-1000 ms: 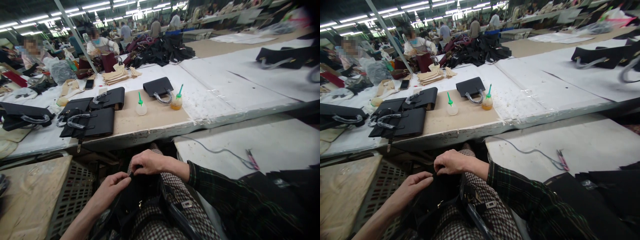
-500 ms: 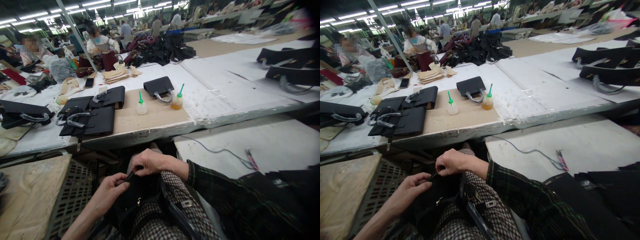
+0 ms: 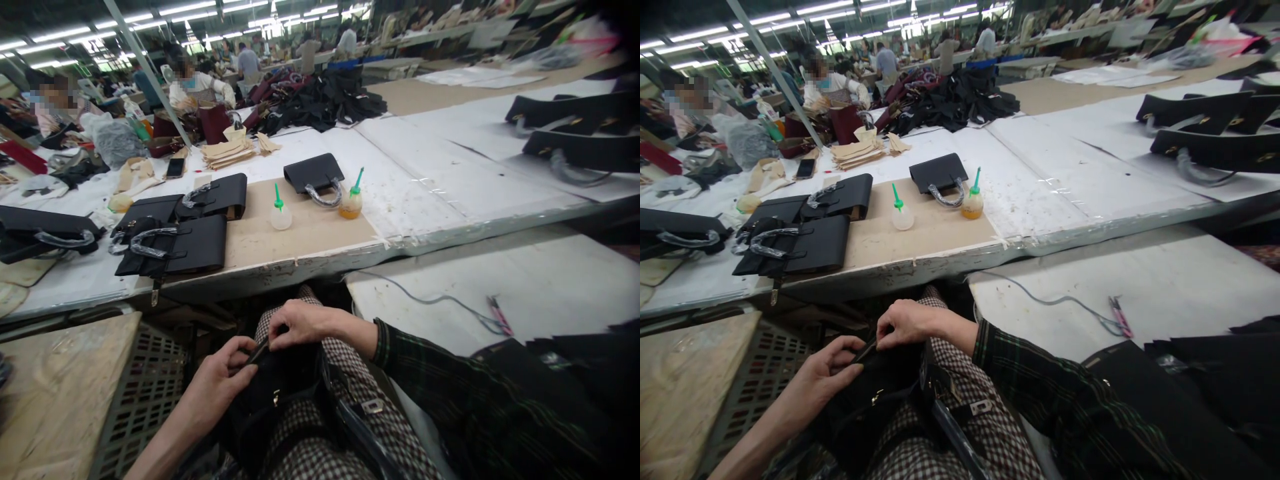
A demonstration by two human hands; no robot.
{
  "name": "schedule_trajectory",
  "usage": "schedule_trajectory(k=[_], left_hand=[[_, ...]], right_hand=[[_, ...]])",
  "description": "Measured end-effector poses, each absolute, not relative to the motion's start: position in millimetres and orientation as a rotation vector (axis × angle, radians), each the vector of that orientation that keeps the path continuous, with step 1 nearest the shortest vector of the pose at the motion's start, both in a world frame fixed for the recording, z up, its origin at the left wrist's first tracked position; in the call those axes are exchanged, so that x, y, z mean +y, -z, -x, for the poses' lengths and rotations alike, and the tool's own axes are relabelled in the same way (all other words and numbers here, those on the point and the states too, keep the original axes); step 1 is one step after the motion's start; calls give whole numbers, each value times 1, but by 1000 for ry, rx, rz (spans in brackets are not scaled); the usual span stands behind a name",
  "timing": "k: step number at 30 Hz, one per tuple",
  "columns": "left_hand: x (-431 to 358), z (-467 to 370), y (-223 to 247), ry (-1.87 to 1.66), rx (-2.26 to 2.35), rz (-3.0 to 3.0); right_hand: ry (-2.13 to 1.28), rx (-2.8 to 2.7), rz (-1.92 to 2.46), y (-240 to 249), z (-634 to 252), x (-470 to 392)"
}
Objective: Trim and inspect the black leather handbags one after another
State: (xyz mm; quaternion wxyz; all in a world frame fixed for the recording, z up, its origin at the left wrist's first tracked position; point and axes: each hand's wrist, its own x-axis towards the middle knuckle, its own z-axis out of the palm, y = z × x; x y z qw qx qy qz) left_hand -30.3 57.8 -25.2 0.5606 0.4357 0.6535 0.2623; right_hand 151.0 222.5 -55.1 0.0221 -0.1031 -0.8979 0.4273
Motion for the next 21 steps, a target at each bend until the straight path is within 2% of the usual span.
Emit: schedule_trajectory(k=[7,21], left_hand=[[59,30,23,-588,1522,-1017],[58,30,24,-609,1498,-973]], right_hand=[[-1240,-2744,522,54,-149,216],[-1243,-2714,520,56,-152,216]])
